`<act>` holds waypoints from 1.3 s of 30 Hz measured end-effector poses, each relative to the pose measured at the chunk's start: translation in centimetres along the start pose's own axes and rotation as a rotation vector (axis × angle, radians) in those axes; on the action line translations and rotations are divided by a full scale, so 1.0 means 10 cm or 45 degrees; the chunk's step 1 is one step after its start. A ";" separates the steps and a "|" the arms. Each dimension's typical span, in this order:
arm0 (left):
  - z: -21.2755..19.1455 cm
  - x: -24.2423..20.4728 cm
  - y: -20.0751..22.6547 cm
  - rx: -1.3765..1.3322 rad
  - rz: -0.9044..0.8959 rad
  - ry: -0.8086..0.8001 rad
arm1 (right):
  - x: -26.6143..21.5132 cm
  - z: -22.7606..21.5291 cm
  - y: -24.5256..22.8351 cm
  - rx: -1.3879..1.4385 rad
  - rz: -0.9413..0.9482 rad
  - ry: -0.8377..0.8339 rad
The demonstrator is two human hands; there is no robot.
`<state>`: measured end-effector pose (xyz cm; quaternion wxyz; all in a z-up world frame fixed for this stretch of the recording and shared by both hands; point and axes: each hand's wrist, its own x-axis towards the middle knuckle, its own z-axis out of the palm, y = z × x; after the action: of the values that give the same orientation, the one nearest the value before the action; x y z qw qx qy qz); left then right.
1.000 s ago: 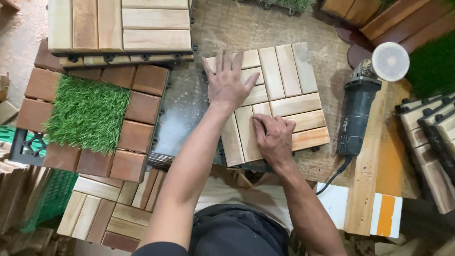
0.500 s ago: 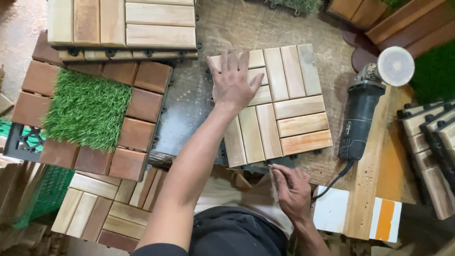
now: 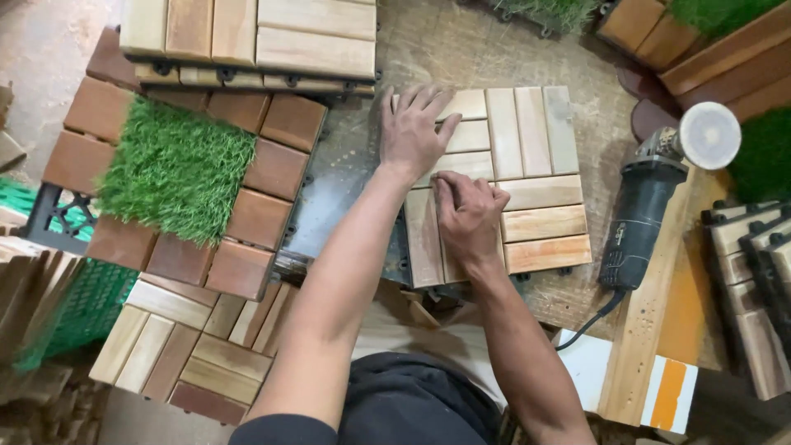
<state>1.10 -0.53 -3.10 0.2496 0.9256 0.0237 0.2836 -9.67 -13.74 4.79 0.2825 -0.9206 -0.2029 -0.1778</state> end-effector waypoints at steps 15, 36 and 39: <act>-0.27 0.05 0.14 -0.087 -0.034 -0.204 | -1.35 -0.85 -0.17 0.080 0.063 -0.292; -0.33 0.10 0.12 -0.110 -0.038 -0.231 | -0.83 -0.39 0.01 -0.029 -0.076 -0.185; -0.28 0.11 0.11 -0.088 -0.022 -0.215 | -1.07 -0.72 -0.23 -0.035 -0.060 -0.194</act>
<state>0.38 -0.03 -0.01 0.2849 0.9368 0.0008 0.2032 -21.45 -19.15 6.67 0.2492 -0.9302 -0.2429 -0.1165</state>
